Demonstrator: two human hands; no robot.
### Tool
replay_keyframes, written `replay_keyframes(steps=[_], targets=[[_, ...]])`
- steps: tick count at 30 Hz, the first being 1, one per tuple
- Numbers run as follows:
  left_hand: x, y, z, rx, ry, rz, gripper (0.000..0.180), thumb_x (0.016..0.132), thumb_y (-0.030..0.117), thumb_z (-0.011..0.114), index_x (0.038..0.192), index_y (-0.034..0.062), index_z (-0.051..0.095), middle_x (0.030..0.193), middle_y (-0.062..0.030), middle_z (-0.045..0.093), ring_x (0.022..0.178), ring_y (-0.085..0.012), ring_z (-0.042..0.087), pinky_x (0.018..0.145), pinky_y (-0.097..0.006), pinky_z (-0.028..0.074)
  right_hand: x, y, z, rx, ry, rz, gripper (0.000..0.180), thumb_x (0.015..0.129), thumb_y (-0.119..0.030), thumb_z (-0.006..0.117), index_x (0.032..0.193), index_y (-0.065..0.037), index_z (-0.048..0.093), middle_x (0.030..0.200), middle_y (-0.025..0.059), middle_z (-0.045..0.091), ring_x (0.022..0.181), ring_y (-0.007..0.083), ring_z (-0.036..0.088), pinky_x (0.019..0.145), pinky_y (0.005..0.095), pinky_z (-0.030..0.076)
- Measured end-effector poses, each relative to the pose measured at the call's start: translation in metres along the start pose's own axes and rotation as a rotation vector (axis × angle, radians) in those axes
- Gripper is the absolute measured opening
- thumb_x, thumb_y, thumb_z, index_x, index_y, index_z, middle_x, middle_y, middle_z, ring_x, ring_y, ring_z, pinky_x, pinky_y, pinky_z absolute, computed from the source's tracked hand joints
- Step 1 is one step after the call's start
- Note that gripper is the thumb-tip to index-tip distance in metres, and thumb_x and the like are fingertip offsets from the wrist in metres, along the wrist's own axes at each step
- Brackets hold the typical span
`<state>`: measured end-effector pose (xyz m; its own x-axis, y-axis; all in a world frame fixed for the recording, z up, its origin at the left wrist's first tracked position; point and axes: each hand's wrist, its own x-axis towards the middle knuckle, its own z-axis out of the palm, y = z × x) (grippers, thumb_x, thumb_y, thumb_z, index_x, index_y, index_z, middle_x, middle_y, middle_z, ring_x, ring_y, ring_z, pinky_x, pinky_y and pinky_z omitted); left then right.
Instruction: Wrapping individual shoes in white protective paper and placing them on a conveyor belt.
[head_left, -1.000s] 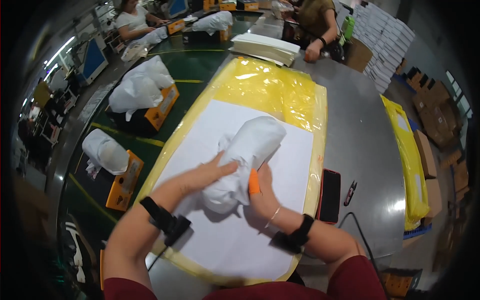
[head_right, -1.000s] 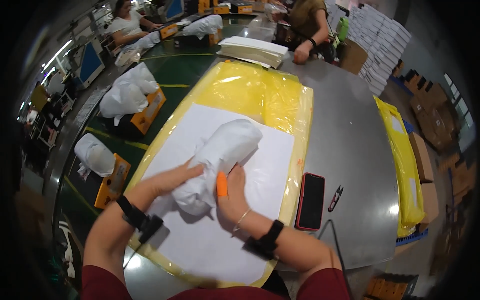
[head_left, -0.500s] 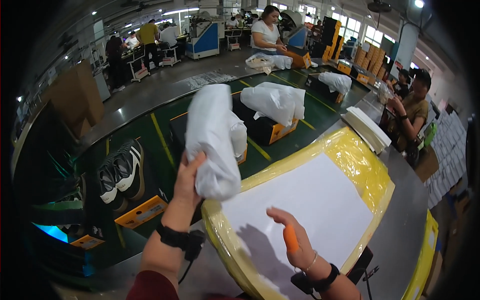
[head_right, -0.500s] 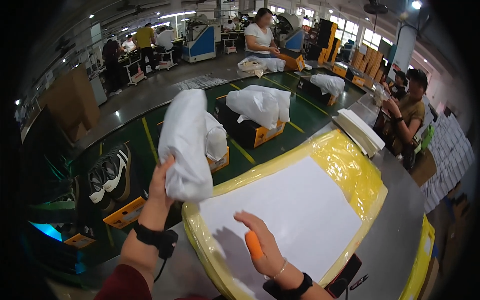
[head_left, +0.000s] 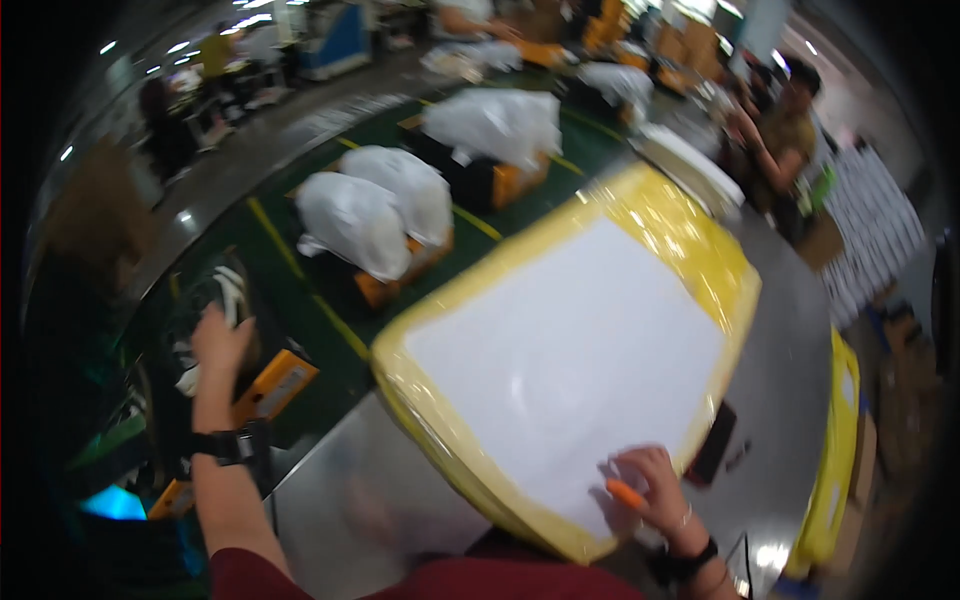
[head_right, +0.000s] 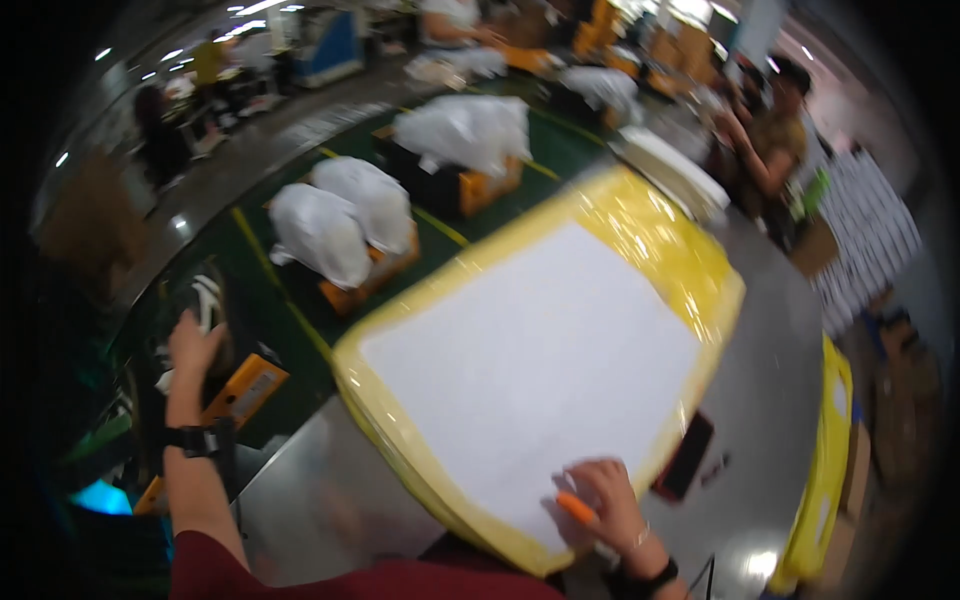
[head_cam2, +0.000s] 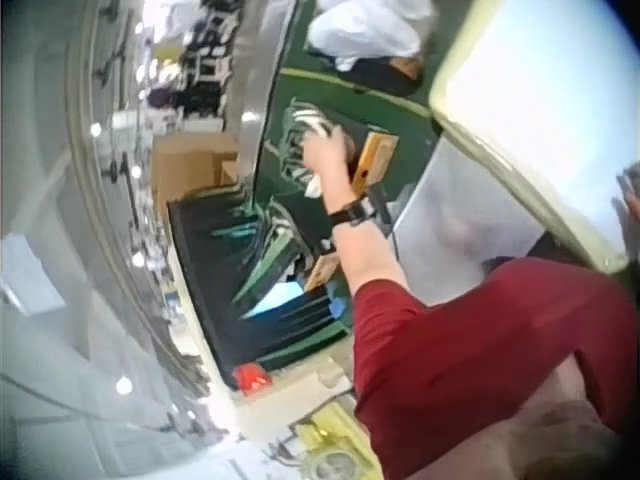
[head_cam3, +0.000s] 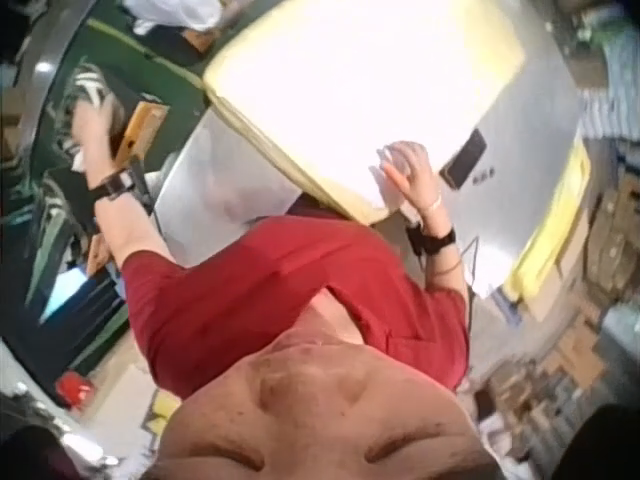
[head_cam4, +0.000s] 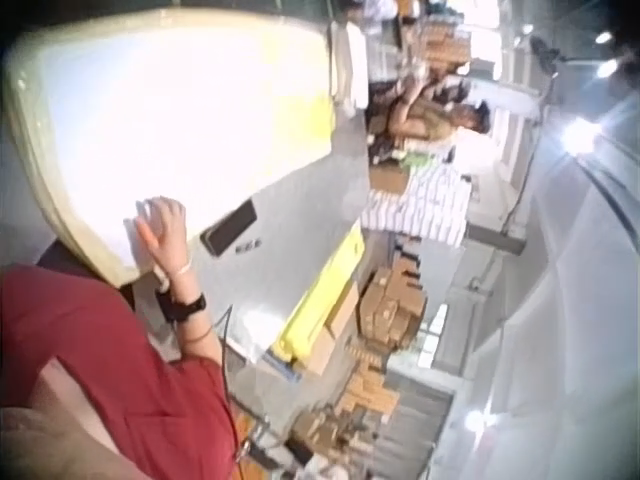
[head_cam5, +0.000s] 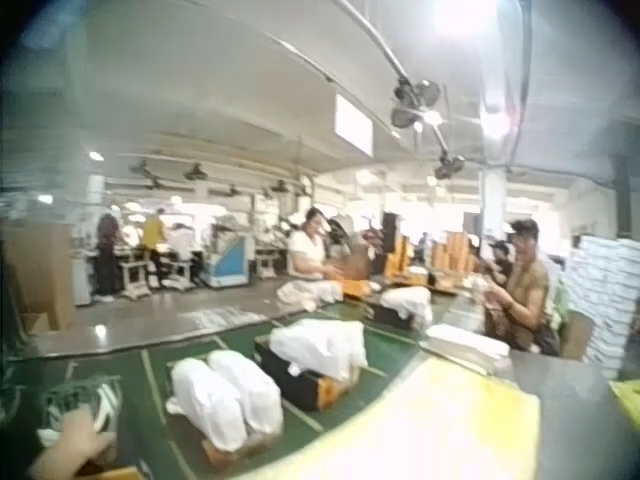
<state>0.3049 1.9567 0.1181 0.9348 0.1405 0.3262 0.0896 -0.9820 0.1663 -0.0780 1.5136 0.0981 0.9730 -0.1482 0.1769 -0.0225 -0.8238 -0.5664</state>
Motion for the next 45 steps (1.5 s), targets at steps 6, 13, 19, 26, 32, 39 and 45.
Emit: replay_keyframes(steps=[6, 13, 19, 26, 32, 39, 45], targets=[[0.089, -0.095, -0.016, -0.409, -0.22, -0.086, 0.041, 0.072, 0.026, 0.076, 0.098, -0.0018, 0.061, 0.092, -0.0129, 0.063, 0.083, -0.0218, 0.06, 0.072, -0.034, 0.046, -0.004, 0.014, 0.014, 0.05, 0.02, 0.062, 0.021, 0.077, -0.027, 0.071, 0.089, -0.011, 0.064, 0.095, 0.0077, 0.057, 0.095, 0.0279, 0.049, 0.084, 0.0372, 0.04], [0.009, 0.072, -0.092, -0.972, -0.274, 0.525, 0.038, 0.085, 0.012, 0.065, 0.117, -0.0038, 0.052, 0.1, -0.0063, 0.06, 0.092, -0.013, 0.056, 0.083, -0.024, 0.042, -0.005, 0.025, 0.004, 0.067, 0.038, 0.037, 0.017, 0.085, -0.024, 0.062, 0.083, -0.008, 0.066, 0.083, 0.0072, 0.061, 0.084, 0.0262, 0.054, 0.078, 0.0347, 0.043], [-0.066, 0.293, -0.067, -0.717, -0.04, 1.314, 0.033, 0.069, 0.01, 0.073, 0.1, 0.0055, 0.064, 0.09, -0.0116, 0.062, 0.09, -0.0294, 0.057, 0.088, -0.037, 0.042, 0.003, 0.012, -0.012, 0.064, 0.046, 0.015, 0.012, 0.085, -0.019, 0.062, 0.089, -0.008, 0.066, 0.086, 0.0082, 0.062, 0.082, 0.0279, 0.056, 0.076, 0.0362, 0.044], [-0.105, 0.399, -0.005, -0.449, -0.331, 1.676, 0.025, 0.065, 0.003, 0.07, 0.089, 0.0069, 0.066, 0.082, -0.0093, 0.062, 0.088, -0.028, 0.055, 0.083, -0.037, 0.042, 0.073, 0.017, -0.065, 0.076, 0.072, -0.156, 0.018, 0.086, -0.025, 0.061, 0.081, -0.008, 0.063, 0.074, 0.0109, 0.057, 0.072, 0.0294, 0.054, 0.067, 0.0376, 0.044], [-0.072, 0.372, -0.118, -1.16, -0.108, 0.944, 0.012, 0.091, 0.008, 0.054, 0.095, 0.0016, 0.063, 0.091, -0.0081, 0.062, 0.079, -0.013, 0.056, 0.074, -0.026, 0.045, 0.221, 0.079, -0.157, 0.016, 0.218, 0.046, 0.029, 0.088, -0.032, 0.058, 0.094, -0.005, 0.067, 0.081, 0.0193, 0.065, 0.072, 0.0321, 0.061, 0.071, 0.036, 0.049], [-0.163, 0.4, -0.044, -0.347, -0.224, 1.685, 0.08, 0.066, 0.021, 0.076, 0.133, 0.0, 0.037, 0.135, -0.0217, 0.038, 0.128, -0.0345, 0.035, 0.104, -0.05, 0.027, 0.225, 0.107, -0.158, 0.016, 0.86, -0.099, 0.027, 0.08, -0.014, 0.069, 0.103, -0.001, 0.062, 0.101, 0.0141, 0.063, 0.089, 0.0222, 0.06, 0.08, 0.0296, 0.046], [-0.112, 0.474, -0.014, -0.24, -0.611, 1.396, 0.094, 0.055, 0.033, 0.083, 0.131, 0.0007, 0.04, 0.128, -0.022, 0.049, 0.121, -0.0355, 0.045, 0.103, -0.044, 0.031, 0.16, 0.074, -0.108, -0.127, 0.345, -0.277, 0.075, 0.066, -0.023, 0.081, 0.128, -0.004, 0.043, 0.115, 0.0169, 0.056, 0.107, 0.0344, 0.053, 0.095, 0.0413, 0.04]])
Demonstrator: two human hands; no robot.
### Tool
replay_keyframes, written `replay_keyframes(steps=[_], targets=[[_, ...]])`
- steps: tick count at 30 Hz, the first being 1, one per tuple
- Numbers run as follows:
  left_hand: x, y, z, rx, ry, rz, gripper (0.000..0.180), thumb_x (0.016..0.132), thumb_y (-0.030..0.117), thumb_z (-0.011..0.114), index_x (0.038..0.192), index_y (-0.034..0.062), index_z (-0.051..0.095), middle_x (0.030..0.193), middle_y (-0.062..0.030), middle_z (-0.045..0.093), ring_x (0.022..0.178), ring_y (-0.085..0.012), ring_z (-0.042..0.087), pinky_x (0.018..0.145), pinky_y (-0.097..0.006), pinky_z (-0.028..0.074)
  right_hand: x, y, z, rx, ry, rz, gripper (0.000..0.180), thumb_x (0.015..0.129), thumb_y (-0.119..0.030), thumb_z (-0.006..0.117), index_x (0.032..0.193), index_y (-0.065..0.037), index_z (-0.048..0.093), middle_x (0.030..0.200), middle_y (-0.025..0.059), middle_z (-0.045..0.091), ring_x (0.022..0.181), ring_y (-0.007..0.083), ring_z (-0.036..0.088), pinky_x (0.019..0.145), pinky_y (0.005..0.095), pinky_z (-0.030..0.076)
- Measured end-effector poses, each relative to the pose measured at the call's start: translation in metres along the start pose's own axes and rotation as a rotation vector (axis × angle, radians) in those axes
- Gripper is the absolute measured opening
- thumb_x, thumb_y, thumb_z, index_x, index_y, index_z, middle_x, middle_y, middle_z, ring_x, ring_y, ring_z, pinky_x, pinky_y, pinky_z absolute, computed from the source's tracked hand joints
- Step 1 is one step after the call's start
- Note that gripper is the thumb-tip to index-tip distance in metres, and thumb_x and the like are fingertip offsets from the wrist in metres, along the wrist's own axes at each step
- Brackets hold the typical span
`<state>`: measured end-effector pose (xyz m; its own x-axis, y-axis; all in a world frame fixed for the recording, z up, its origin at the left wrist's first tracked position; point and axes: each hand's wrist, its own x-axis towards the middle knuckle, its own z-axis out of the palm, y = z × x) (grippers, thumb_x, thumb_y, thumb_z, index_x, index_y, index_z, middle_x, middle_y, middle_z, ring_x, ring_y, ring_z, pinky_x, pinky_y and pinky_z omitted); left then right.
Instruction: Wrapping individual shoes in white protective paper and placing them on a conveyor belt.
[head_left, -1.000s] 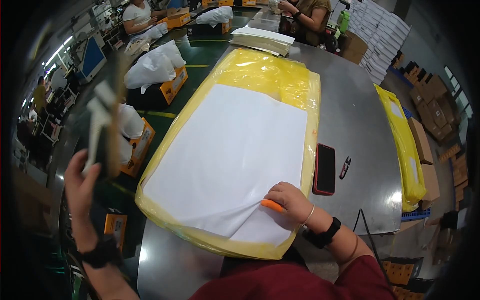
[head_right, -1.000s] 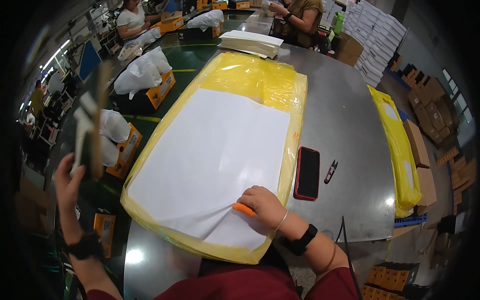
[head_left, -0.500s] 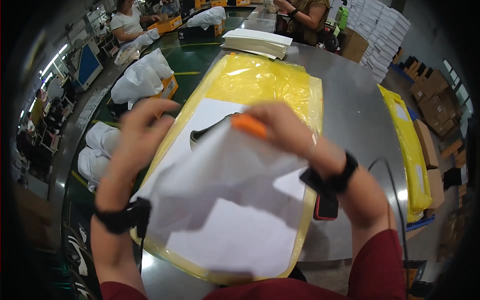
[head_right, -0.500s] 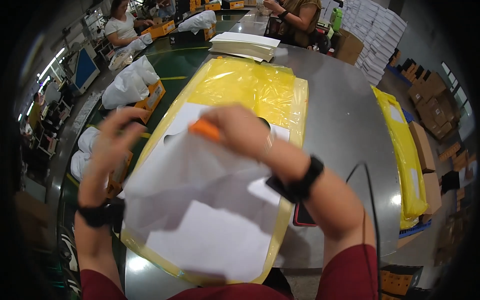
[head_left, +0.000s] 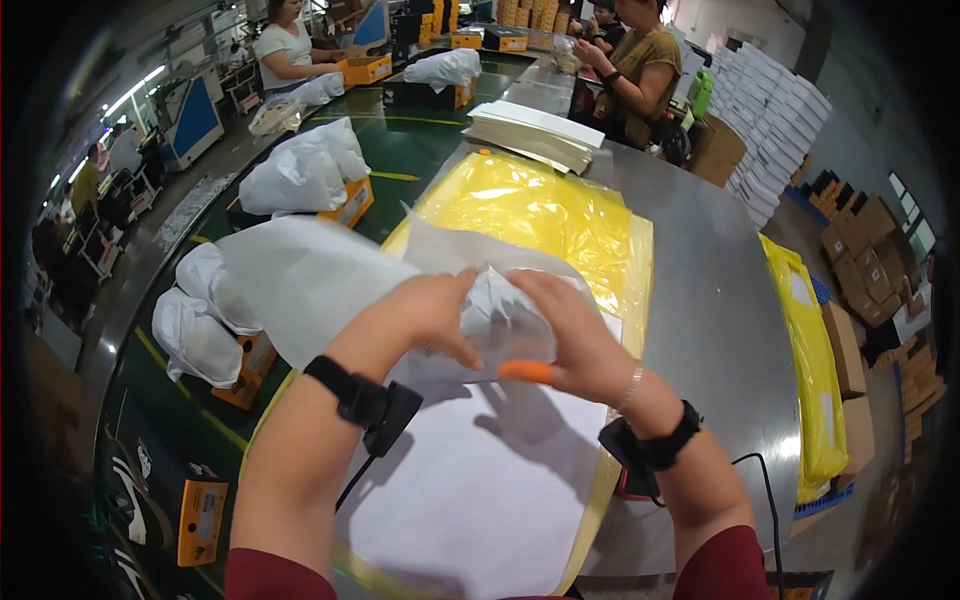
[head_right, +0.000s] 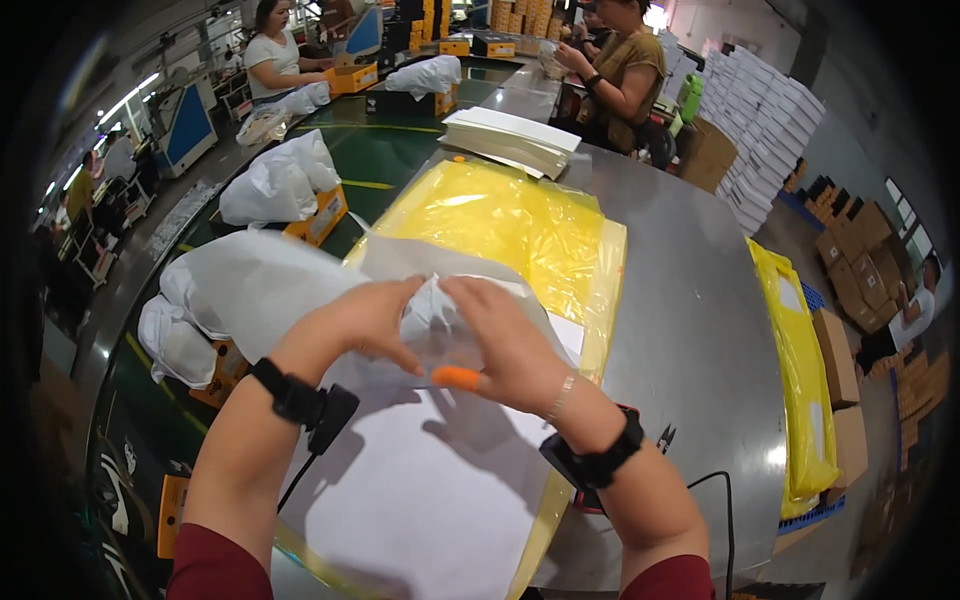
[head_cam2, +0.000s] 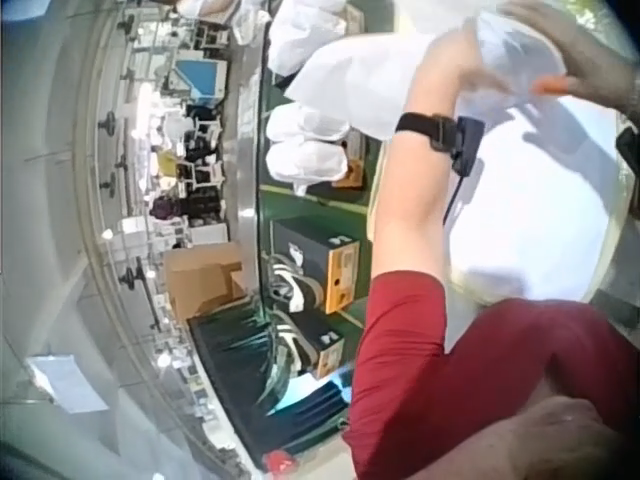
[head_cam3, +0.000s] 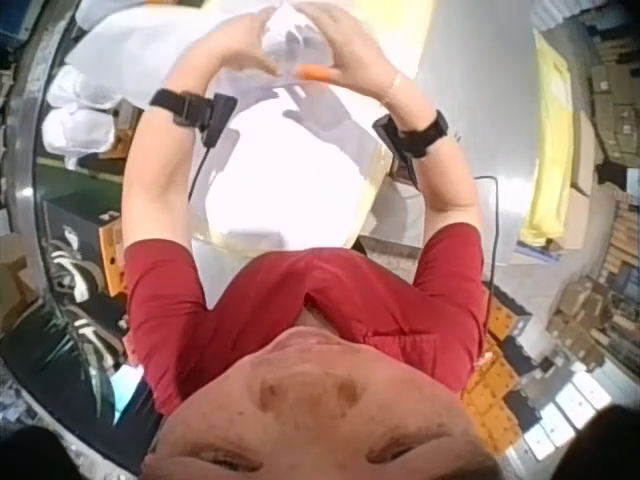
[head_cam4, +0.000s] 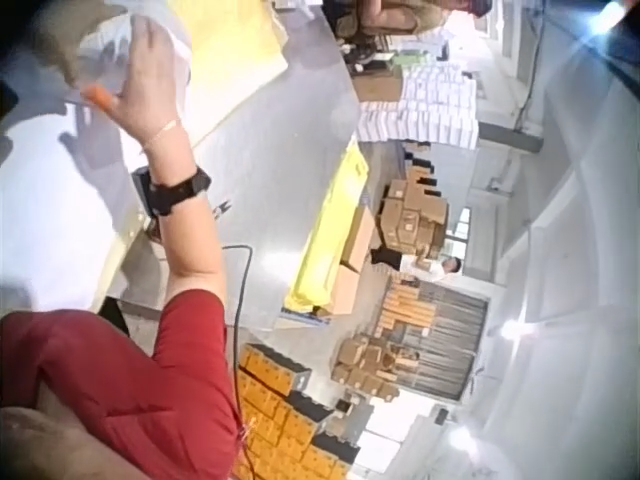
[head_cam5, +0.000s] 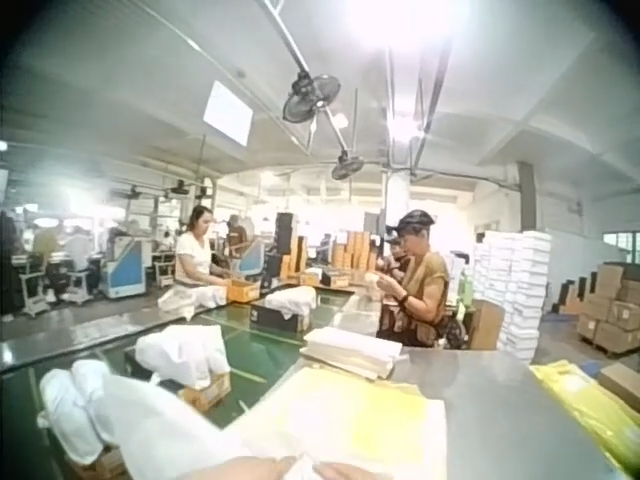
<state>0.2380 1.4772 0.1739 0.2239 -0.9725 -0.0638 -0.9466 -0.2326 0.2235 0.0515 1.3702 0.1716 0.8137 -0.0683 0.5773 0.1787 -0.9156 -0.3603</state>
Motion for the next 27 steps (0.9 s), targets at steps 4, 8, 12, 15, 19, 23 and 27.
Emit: replay_keyframes(steps=[4, 8, 12, 15, 19, 23, 27], targets=[[-0.022, 0.001, -0.002, -0.19, -0.151, 0.037, 0.084, 0.058, 0.036, 0.083, 0.123, -0.0026, 0.048, 0.118, -0.0211, 0.055, 0.107, -0.0359, 0.054, 0.092, -0.044, 0.044, 0.025, 0.044, 0.039, 0.051, -0.352, 0.132, 0.096, 0.051, -0.026, 0.088, 0.131, -0.002, 0.04, 0.122, 0.0195, 0.053, 0.111, 0.0334, 0.053, 0.096, 0.0368, 0.04], [-0.13, 0.025, 0.022, -0.449, 0.426, -0.003, 0.074, 0.07, 0.024, 0.076, 0.13, -0.0008, 0.041, 0.126, -0.0216, 0.049, 0.113, -0.0346, 0.05, 0.097, -0.04, 0.039, 0.045, 0.046, 0.018, 0.232, -0.653, 0.484, 0.084, 0.047, -0.023, 0.089, 0.119, -0.006, 0.051, 0.106, 0.0168, 0.062, 0.103, 0.0317, 0.058, 0.087, 0.0359, 0.045], [-0.179, -0.03, 0.082, -0.74, 0.595, -0.467, 0.087, 0.078, 0.036, 0.071, 0.142, 0.0053, 0.021, 0.137, -0.0139, 0.04, 0.123, -0.0242, 0.043, 0.1, -0.039, 0.035, 0.021, 0.001, 0.04, 0.163, -0.524, 0.332, 0.08, 0.046, -0.029, 0.09, 0.112, -0.006, 0.053, 0.103, 0.017, 0.062, 0.099, 0.033, 0.059, 0.085, 0.0357, 0.046], [-0.163, -0.026, 0.068, -1.486, 0.599, -0.37, 0.086, 0.089, 0.048, 0.055, 0.144, -0.0009, 0.011, 0.139, -0.0183, 0.035, 0.121, -0.022, 0.042, 0.099, -0.034, 0.037, -0.011, -0.032, 0.054, 0.204, -0.478, 0.189, 0.075, 0.047, -0.029, 0.089, 0.109, -0.006, 0.054, 0.1, 0.0172, 0.061, 0.097, 0.0351, 0.057, 0.084, 0.0372, 0.045], [-0.152, -0.023, 0.064, -1.626, 0.173, -0.5, 0.069, 0.091, 0.047, 0.052, 0.136, -0.0027, 0.035, 0.125, -0.0183, 0.052, 0.11, -0.0214, 0.051, 0.094, -0.03, 0.04, -0.014, -0.078, 0.053, 0.322, -0.523, 0.086, 0.073, 0.049, -0.028, 0.087, 0.11, -0.004, 0.055, 0.1, 0.0183, 0.061, 0.098, 0.0365, 0.057, 0.086, 0.0378, 0.045], [-0.128, -0.039, 0.024, -1.001, -0.294, -0.381, 0.056, 0.089, 0.046, 0.053, 0.112, -0.005, 0.06, 0.096, -0.0196, 0.065, 0.096, -0.0235, 0.06, 0.087, -0.028, 0.044, 0.025, -0.062, 0.059, 0.442, -0.808, 0.243, 0.081, 0.05, -0.031, 0.088, 0.116, -0.001, 0.053, 0.107, 0.0199, 0.061, 0.101, 0.0359, 0.057, 0.088, 0.0373, 0.045], [-0.123, -0.056, 0.019, -0.694, -0.168, -0.201, 0.069, 0.082, 0.044, 0.06, 0.126, -0.0072, 0.045, 0.116, -0.0249, 0.056, 0.107, -0.028, 0.056, 0.088, -0.033, 0.044, 0.071, -0.039, 0.063, 0.201, -1.002, 0.434, 0.092, 0.054, -0.054, 0.083, 0.119, 0.002, 0.051, 0.1, 0.0216, 0.064, 0.097, 0.0355, 0.06, 0.086, 0.0341, 0.047]])
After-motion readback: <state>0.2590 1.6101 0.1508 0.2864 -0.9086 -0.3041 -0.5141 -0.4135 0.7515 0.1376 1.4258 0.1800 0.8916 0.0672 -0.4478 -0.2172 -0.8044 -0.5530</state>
